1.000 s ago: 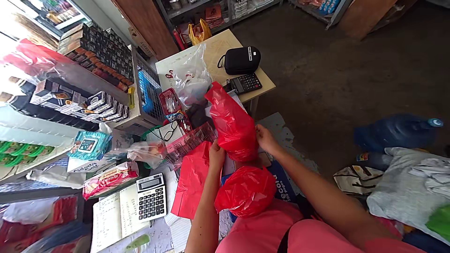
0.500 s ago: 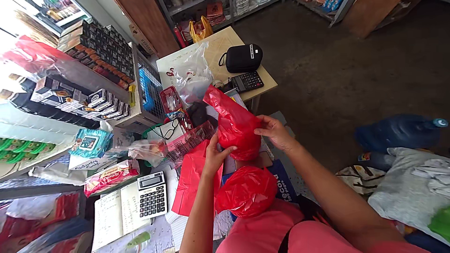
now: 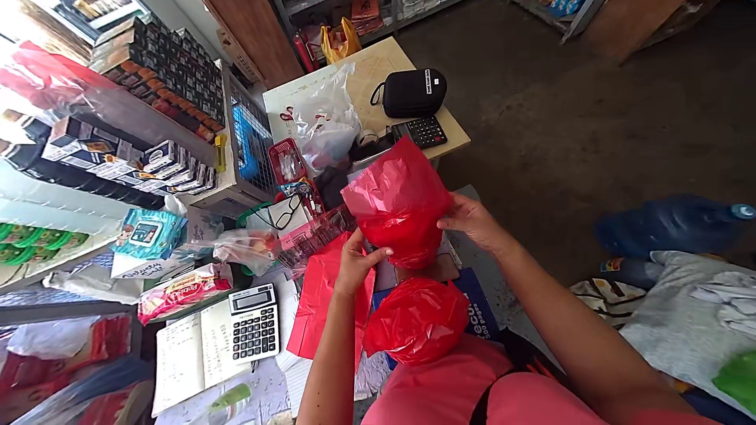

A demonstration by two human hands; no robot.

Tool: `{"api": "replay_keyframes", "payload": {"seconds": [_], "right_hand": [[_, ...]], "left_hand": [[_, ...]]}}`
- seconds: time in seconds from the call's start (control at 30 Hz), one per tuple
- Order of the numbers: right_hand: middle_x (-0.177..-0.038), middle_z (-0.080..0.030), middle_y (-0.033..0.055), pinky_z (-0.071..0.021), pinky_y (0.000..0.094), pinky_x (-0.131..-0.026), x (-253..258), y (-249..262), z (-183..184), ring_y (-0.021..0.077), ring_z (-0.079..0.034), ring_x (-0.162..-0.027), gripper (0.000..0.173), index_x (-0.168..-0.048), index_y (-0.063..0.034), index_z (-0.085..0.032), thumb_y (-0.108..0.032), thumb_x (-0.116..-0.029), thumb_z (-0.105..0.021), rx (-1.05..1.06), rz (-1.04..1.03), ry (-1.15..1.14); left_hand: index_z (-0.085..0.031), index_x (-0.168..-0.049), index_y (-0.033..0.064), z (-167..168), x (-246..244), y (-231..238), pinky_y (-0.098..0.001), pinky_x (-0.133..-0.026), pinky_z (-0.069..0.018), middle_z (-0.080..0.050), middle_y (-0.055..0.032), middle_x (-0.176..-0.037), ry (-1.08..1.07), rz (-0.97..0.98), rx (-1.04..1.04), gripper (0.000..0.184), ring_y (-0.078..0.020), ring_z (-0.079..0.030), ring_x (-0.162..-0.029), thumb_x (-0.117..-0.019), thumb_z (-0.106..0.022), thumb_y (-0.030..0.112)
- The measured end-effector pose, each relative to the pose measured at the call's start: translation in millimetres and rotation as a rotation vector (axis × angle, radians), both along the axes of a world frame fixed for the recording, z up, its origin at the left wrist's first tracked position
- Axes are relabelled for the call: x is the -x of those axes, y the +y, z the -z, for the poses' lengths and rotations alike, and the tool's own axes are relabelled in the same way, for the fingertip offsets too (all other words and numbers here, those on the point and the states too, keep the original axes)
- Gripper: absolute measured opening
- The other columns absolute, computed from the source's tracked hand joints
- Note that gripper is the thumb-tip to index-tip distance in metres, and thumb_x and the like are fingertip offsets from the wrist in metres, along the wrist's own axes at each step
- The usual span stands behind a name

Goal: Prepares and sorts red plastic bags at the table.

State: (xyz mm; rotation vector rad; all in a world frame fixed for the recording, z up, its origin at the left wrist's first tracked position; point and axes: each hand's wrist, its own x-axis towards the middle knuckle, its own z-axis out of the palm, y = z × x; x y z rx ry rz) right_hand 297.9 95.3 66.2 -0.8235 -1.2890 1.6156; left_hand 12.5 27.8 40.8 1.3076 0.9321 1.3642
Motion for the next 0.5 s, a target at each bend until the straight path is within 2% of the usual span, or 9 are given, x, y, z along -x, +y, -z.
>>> {"api": "replay_keyframes", "payload": {"seconds": [0.07, 0.13, 0.2, 0.3, 0.37, 0.4, 0.47, 0.5], "right_hand": [[-0.109, -0.075, 0.0046, -0.0590, 0.0341, -0.093, 5.1, -0.2, 22.7, 0.0133, -0.070, -0.101, 0.039, -0.120, -0.0035, -0.070, 0.002, -0.0825, -0.077, 0.024, 0.003, 0.003], [-0.106, -0.075, 0.0053, -0.0587, 0.0335, -0.093, 3.0, -4.4, 56.4, 0.0126, -0.071, -0.099, 0.030, -0.116, -0.0005, -0.071, 0.000, -0.0860, -0.074, 0.062, 0.018, -0.059], [-0.108, -0.075, 0.0072, -0.0582, 0.0325, -0.094, -4.4, -9.6, 75.5, 0.0129, -0.071, -0.100, 0.026, -0.114, 0.0020, -0.072, -0.005, -0.0897, -0.074, 0.094, 0.035, -0.153], [-0.119, -0.072, 0.0087, -0.0550, 0.0335, -0.100, -17.2, -7.3, 64.0, 0.0143, -0.067, -0.111, 0.038, -0.122, 0.0011, -0.069, -0.009, -0.0859, -0.079, 0.096, 0.054, -0.206], [-0.130, -0.067, 0.0068, -0.0521, 0.0352, -0.106, -20.5, -2.1, 43.1, 0.0163, -0.063, -0.121, 0.058, -0.134, -0.0044, -0.062, -0.012, -0.0805, -0.083, 0.070, 0.032, -0.148], [-0.135, -0.065, 0.0052, -0.0510, 0.0353, -0.108, -19.6, 1.1, 30.8, 0.0165, -0.060, -0.126, 0.067, -0.141, -0.0080, -0.059, -0.014, -0.0787, -0.085, 0.049, 0.003, -0.107], [-0.136, -0.065, 0.0039, -0.0523, 0.0352, -0.106, -12.9, 6.5, 12.5, 0.0161, -0.061, -0.125, 0.076, -0.144, -0.0108, -0.055, -0.017, -0.0762, -0.088, 0.015, -0.056, -0.031], [-0.130, -0.067, 0.0037, -0.0545, 0.0348, -0.103, -7.5, 7.2, 7.7, 0.0152, -0.064, -0.120, 0.071, -0.141, -0.0107, -0.058, -0.014, -0.0761, -0.087, 0.020, -0.069, -0.004]], "left_hand": [[-0.069, -0.108, -0.0001, 12.8, -6.9, 1.2, -0.0362, -0.096, -0.0587, -0.076, -0.0031, -0.104, 0.062, -0.018, 0.033, 0.032, -0.0112, -0.072, -0.100, -0.0805, -0.084, 0.004], [-0.070, -0.106, -0.0008, 35.8, -7.6, 0.6, -0.0350, -0.096, -0.0581, -0.076, -0.0027, -0.100, 0.108, -0.002, 0.089, 0.027, -0.0099, -0.072, -0.098, -0.0824, -0.081, 0.003], [-0.068, -0.110, -0.0035, 50.9, -4.6, -2.3, -0.0369, -0.097, -0.0574, -0.075, -0.0061, -0.103, 0.066, 0.011, 0.146, 0.029, -0.0128, -0.071, -0.100, -0.0841, -0.079, 0.002], [-0.061, -0.119, -0.0064, 39.1, 1.5, -8.3, -0.0384, -0.102, -0.0545, -0.072, -0.0091, -0.114, -0.028, -0.002, 0.185, 0.046, -0.0154, -0.068, -0.109, -0.0804, -0.083, 0.007], [-0.056, -0.127, -0.0065, 25.4, 5.7, -9.8, -0.0387, -0.106, -0.0515, -0.069, -0.0091, -0.122, -0.044, -0.006, 0.128, 0.065, -0.0155, -0.065, -0.116, -0.0759, -0.089, 0.016], [-0.056, -0.128, -0.0047, 18.8, 6.6, -8.5, -0.0386, -0.107, -0.0514, -0.069, -0.0075, -0.122, -0.047, -0.014, 0.090, 0.068, -0.0150, -0.064, -0.116, -0.0747, -0.090, 0.019], [-0.059, -0.126, -0.0008, 6.7, 3.3, -4.1, -0.0384, -0.106, -0.0525, -0.070, -0.0042, -0.120, -0.052, -0.013, 0.031, 0.063, -0.0138, -0.066, -0.114, -0.0751, -0.091, 0.018], [-0.062, -0.122, -0.0001, 3.0, -0.2, -1.9, -0.0381, -0.104, -0.0542, -0.072, -0.0035, -0.116, -0.053, -0.009, 0.021, 0.056, -0.0132, -0.067, -0.111, -0.0757, -0.090, 0.014]]}}
